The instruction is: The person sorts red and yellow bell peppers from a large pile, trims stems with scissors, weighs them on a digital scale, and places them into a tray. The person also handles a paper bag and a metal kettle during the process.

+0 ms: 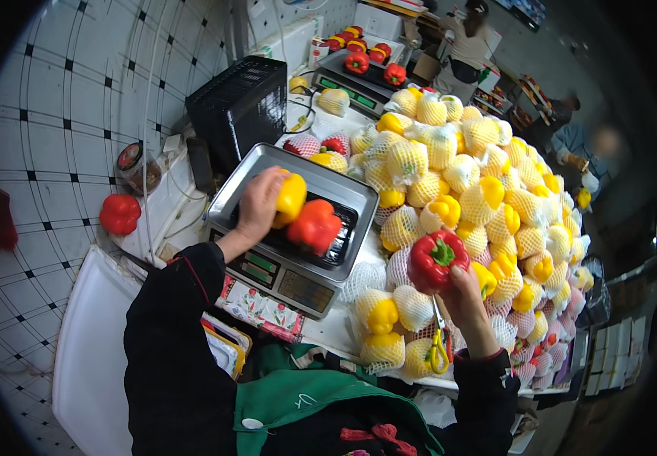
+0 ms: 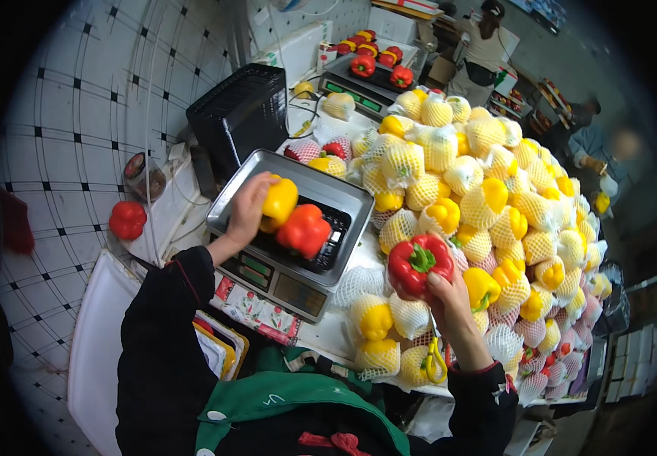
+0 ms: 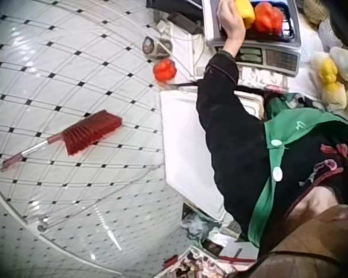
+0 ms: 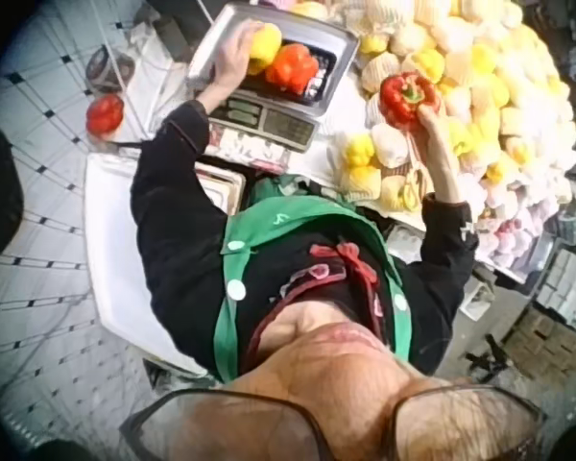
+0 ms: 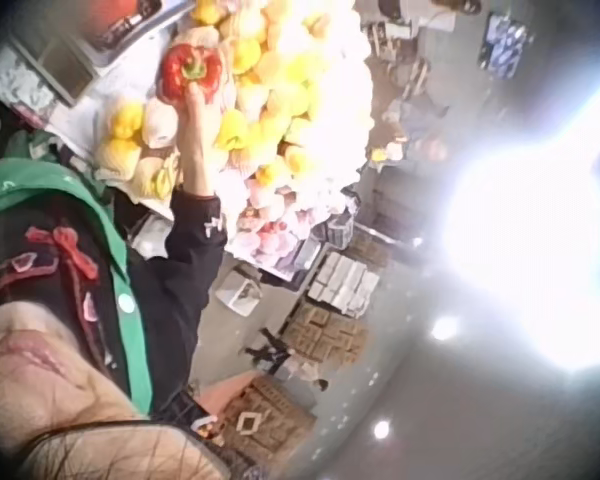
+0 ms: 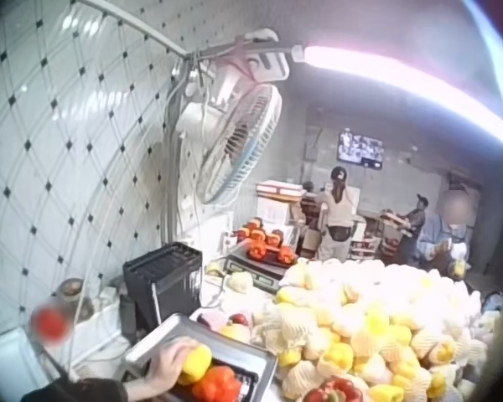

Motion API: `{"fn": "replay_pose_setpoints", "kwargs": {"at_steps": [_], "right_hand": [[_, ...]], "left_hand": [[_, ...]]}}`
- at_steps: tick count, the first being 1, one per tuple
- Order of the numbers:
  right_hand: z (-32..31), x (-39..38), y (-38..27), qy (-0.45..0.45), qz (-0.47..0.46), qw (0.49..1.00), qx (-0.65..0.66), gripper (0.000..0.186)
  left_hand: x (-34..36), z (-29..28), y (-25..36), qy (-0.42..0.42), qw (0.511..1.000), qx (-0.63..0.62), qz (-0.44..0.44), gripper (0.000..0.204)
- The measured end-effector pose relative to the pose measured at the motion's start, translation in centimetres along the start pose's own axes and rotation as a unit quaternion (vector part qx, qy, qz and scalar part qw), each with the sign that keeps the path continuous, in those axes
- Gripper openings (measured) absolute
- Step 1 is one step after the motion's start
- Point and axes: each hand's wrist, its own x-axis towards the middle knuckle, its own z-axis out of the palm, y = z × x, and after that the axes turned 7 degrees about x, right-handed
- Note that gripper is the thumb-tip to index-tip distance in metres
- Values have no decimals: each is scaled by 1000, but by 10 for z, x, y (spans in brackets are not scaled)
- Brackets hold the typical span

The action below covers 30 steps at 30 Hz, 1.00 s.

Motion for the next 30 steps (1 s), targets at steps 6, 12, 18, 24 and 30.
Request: {"fn": "replay_pose_setpoints", "kwargs": {"at_steps": [6,12,18,24,30], "right_hand": [[82,111,8,-79,-86,975,-189,80],[160,200,63,-281,-296,817,-407,78],[164,224,111,-346,-179,647,-656,71],[156,200,58,-270,-226,811,-467,41],[202,115,-39,-197,-606,676,-370,38]], "left_hand": [[-18,4,28,-71,941,107,313,14],[-33,17,37,-111,930,51,346,12],[-39,7,60,-141,911,-24,386,26],[14,-39,63,-64,948,-308,51,29],[120,-121,27,-1,852,-516,-91,46]]}}
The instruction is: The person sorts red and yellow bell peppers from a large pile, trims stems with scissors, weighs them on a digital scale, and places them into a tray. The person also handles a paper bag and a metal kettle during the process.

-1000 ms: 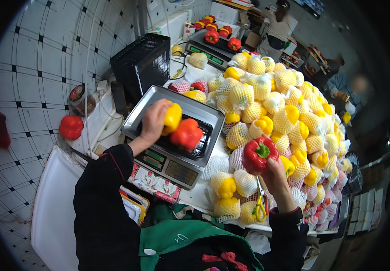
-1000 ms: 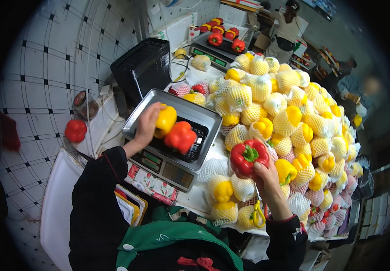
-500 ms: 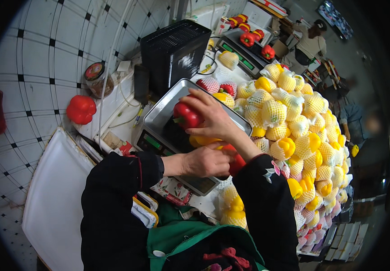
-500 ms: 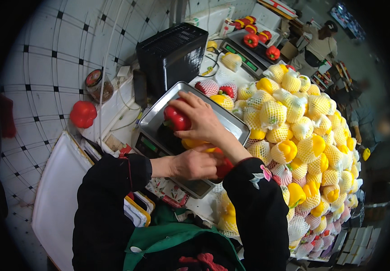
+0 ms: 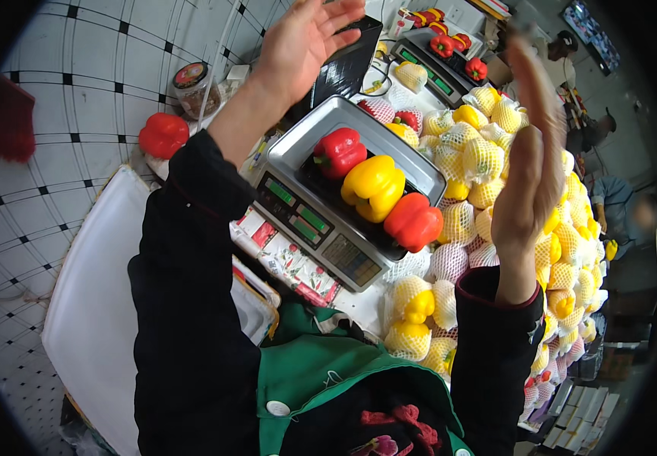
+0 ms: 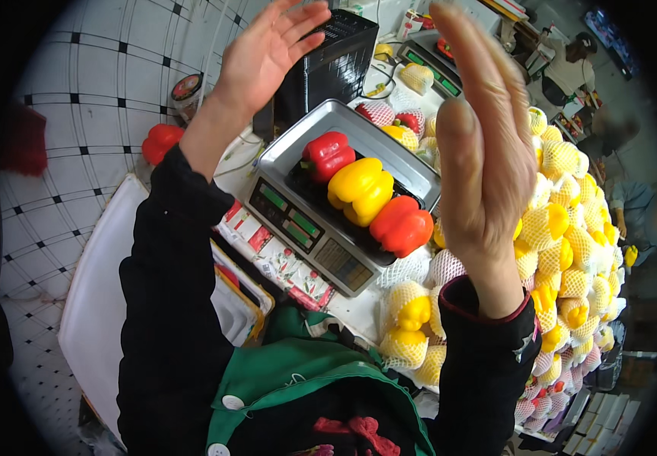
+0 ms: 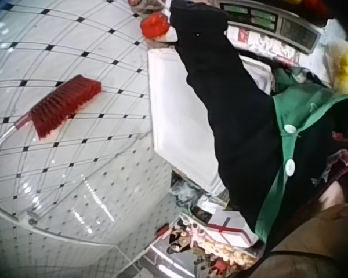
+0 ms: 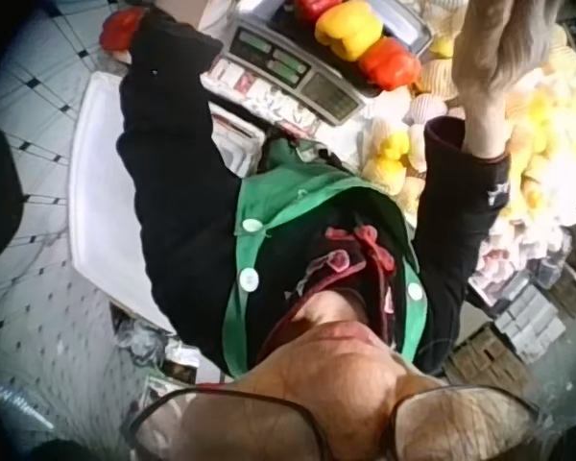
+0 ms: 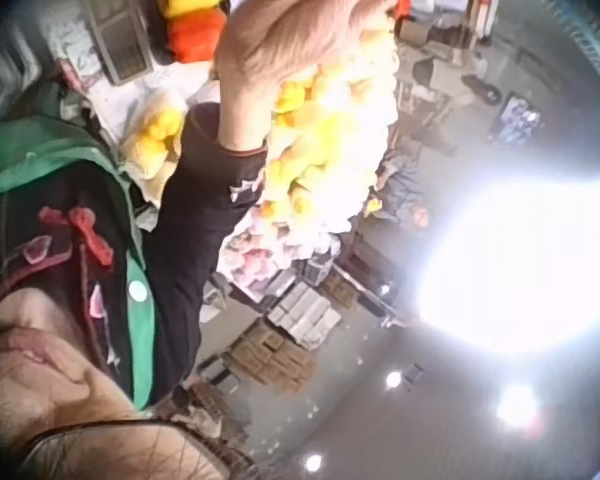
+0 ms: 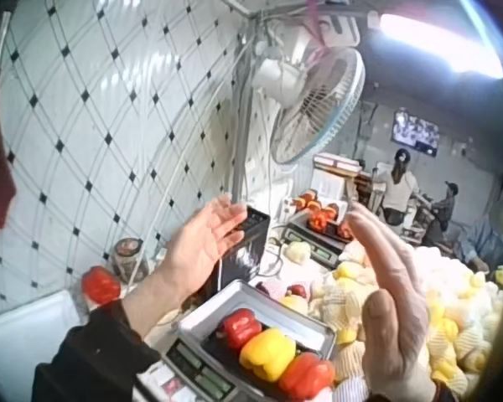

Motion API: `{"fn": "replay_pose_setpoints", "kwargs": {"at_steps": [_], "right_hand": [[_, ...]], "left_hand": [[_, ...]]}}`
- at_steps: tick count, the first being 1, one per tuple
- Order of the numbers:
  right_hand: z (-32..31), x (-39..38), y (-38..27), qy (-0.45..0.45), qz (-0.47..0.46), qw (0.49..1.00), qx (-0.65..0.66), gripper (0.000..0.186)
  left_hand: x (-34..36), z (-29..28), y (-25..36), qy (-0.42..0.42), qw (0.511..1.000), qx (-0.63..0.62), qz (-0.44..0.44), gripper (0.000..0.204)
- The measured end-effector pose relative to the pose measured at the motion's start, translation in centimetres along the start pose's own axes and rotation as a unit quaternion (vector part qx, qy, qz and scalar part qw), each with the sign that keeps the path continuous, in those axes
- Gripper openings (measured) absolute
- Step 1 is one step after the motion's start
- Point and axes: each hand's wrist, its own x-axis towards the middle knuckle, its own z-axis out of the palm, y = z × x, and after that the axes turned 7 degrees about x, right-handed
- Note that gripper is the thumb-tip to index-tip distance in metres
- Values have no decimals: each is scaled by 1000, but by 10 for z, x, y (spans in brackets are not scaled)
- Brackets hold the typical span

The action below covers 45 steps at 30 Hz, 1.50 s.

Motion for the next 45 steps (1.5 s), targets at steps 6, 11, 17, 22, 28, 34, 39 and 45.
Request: {"fn": "replay_pose_setpoints", "kwargs": {"at_steps": [6,11,17,22,28,34,39,45], "right_hand": [[24,-19,8,-54,-193,976,-88,43],[-78,-39,94,72,48,968,-236,30],[-116,-140,73,-9,412,902,-130,38],[-76,-212,41,-148,492,858,1,45],[-41,-212,14,-168,523,835,27,85],[-18,-205,9,-175,452,875,-15,103],[-17,-209,3,-184,451,872,-48,102],[-13,-213,10,-168,448,877,-44,100]], "left_hand": [[-43,96,-59,-98,922,180,328,46],[-89,137,14,-304,931,103,-174,75],[-76,0,29,-44,925,359,-113,54],[-87,-48,-20,-67,844,452,-281,52],[-88,-22,-59,-231,748,621,-32,79],[-78,22,-81,-407,632,656,63,88],[-69,21,-98,-447,654,610,-22,74],[-61,21,-97,-445,695,562,-52,50]]}}
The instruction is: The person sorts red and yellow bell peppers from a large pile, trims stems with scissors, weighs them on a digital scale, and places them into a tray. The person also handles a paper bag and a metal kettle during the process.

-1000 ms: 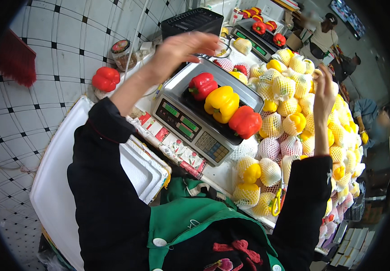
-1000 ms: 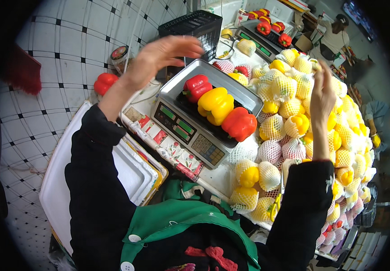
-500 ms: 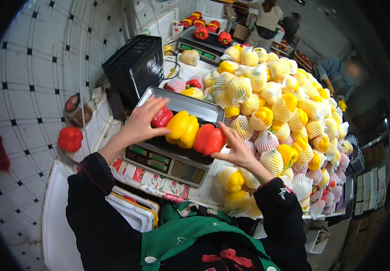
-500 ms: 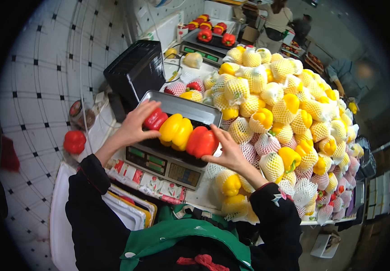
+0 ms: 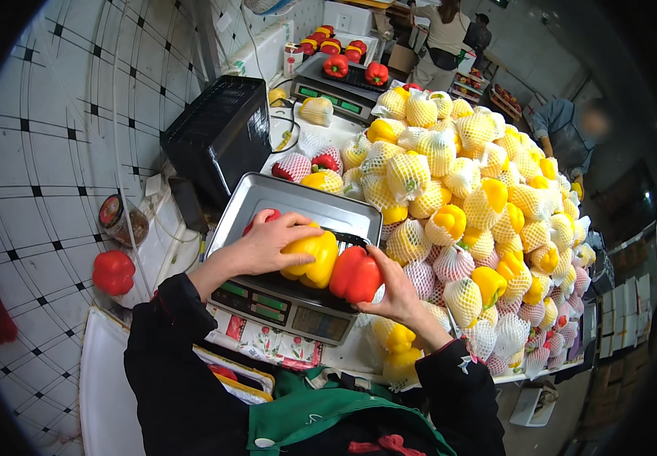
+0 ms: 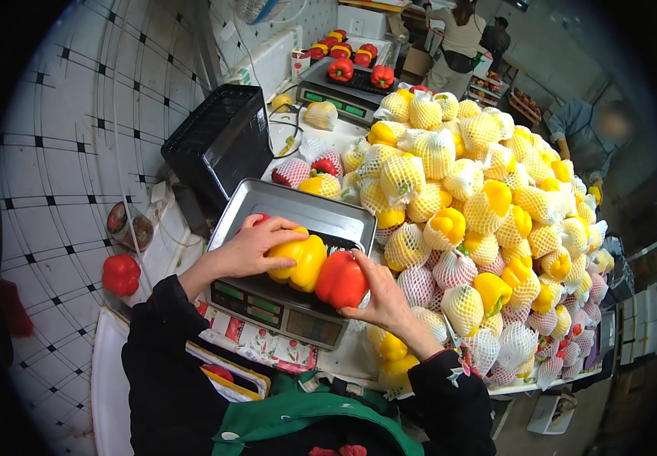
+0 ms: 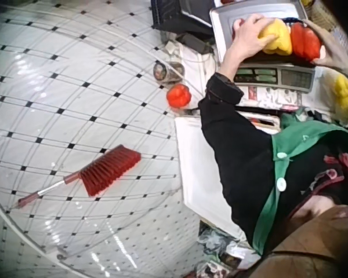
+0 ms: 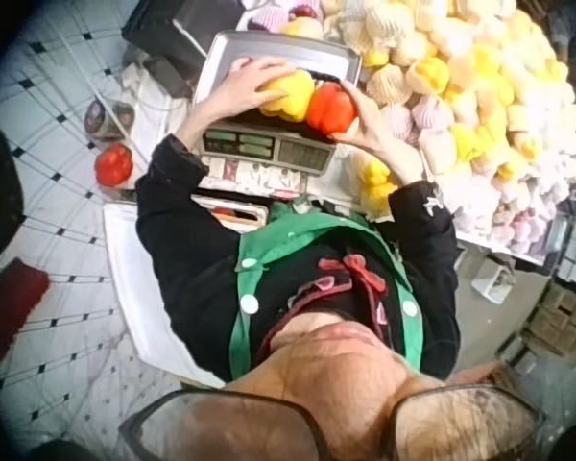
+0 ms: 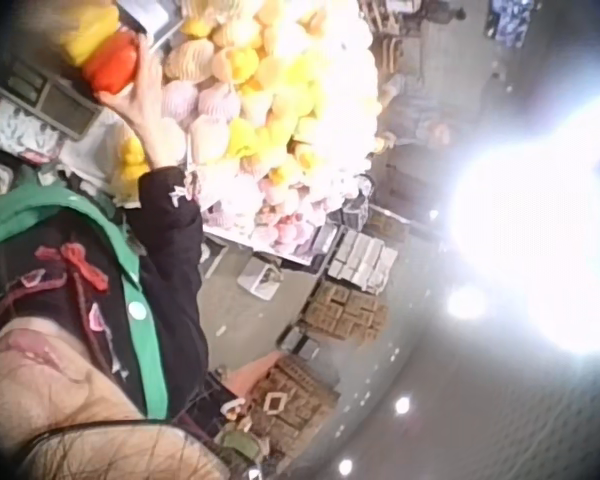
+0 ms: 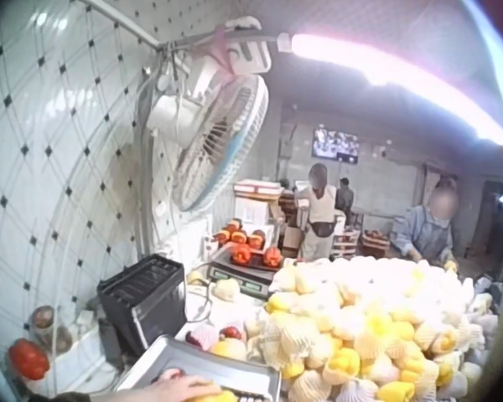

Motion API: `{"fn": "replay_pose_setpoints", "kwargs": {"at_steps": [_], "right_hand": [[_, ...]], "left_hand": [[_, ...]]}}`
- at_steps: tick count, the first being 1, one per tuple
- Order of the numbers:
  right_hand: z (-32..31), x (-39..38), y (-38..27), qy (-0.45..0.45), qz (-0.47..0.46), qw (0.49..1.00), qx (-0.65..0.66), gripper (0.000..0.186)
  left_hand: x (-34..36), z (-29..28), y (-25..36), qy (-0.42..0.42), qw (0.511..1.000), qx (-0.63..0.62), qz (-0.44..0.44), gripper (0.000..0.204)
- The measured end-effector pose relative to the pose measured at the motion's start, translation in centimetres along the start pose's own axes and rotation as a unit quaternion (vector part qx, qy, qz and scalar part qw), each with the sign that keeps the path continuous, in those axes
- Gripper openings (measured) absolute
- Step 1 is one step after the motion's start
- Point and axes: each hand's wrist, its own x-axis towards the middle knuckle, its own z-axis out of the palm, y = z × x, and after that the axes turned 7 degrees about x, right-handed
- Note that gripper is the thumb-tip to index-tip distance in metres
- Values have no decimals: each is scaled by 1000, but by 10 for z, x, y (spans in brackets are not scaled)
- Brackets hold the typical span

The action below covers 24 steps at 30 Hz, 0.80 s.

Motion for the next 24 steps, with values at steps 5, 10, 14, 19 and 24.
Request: {"fn": "replay_pose_setpoints", "kwargs": {"at_steps": [5,10,14,19,24], "right_hand": [[5,3,0,-1,2,1000,5,101],[-25,-14,-23,-20,14,997,-72,105],[-42,-71,-21,16,45,999,20,73],[-56,-143,-31,0,163,973,164,47],[-52,-185,-25,28,143,977,155,45]], "left_hand": [[17,-16,-7,33,998,-37,-37,30],[50,-22,-2,145,965,-206,-76,16],[60,-21,18,74,948,-296,-87,17],[40,-11,24,108,916,-364,-132,22],[44,-26,44,34,841,-501,-203,25]]}}
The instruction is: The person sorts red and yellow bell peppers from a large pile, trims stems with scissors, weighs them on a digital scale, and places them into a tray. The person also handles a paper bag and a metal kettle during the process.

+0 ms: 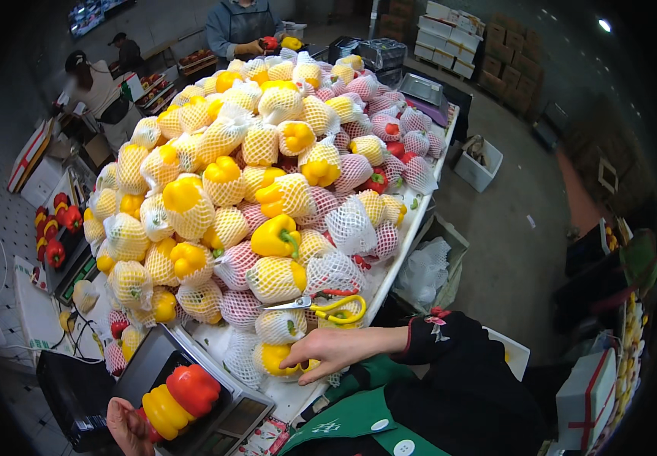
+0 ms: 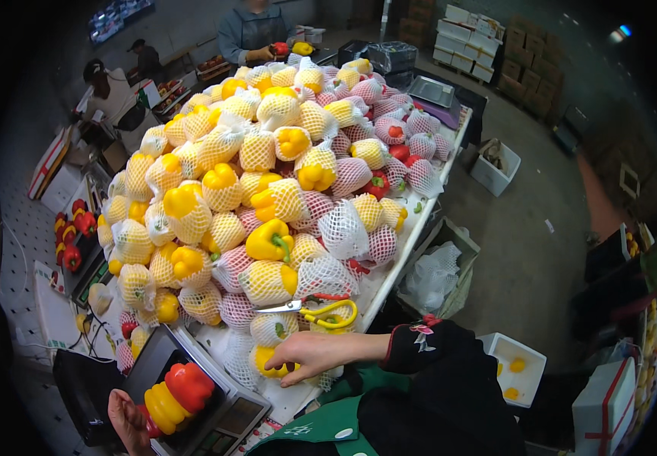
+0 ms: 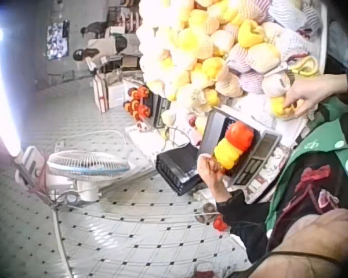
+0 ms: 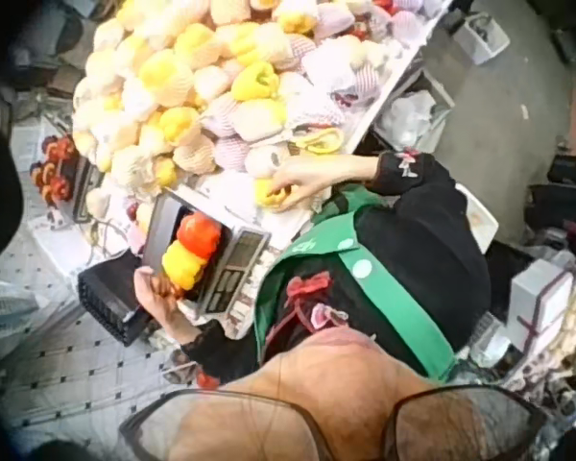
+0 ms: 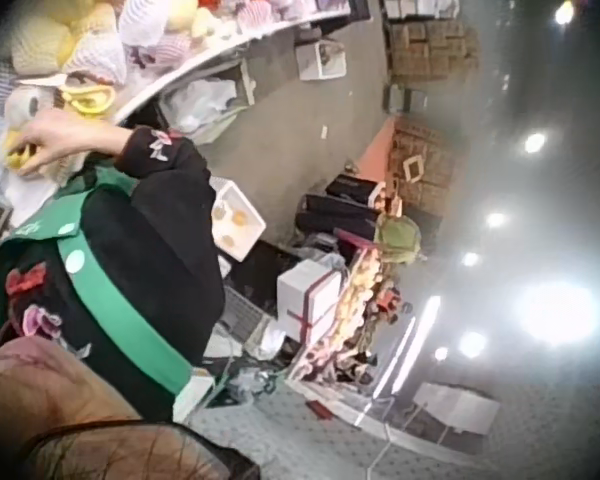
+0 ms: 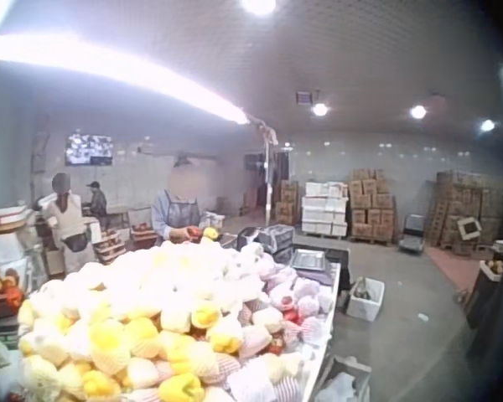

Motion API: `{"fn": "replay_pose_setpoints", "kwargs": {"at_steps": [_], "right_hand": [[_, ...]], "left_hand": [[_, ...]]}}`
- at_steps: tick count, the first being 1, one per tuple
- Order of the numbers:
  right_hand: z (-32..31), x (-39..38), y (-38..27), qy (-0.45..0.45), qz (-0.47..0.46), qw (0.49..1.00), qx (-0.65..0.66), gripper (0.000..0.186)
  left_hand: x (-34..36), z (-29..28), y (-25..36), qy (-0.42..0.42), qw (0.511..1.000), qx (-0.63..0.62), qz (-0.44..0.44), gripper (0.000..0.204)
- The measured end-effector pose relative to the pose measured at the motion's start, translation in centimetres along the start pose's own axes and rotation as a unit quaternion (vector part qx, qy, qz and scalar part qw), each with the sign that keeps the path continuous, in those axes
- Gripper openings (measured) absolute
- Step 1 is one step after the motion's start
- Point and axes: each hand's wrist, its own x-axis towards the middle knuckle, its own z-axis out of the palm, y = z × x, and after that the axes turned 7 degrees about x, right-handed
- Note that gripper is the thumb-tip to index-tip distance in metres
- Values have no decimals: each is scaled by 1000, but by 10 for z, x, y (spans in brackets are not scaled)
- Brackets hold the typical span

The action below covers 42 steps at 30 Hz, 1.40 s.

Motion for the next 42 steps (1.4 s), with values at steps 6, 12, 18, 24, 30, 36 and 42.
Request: {"fn": "replay_pose_setpoints", "kwargs": {"at_steps": [6,12,18,24,30,36,42], "right_hand": [[-22,-35,3,48,-70,996,-38,42],[-140,-116,43,281,18,959,-18,29],[-313,-238,227,654,198,656,-320,50],[-337,-267,310,566,364,675,-301,87],[-346,-298,268,463,359,782,-215,81],[-401,-273,263,463,146,768,-418,36],[-433,-218,309,289,198,695,-628,24]], "left_hand": [[5,52,3,44,988,46,142,29],[-2,118,18,5,987,90,135,29],[-16,213,29,-15,980,57,188,27],[-34,316,2,-57,989,74,113,29],[-22,370,-29,-118,990,-70,12,29],[18,428,-32,-96,994,-42,-31,22],[17,475,-45,-154,984,-51,-73,20]]}}
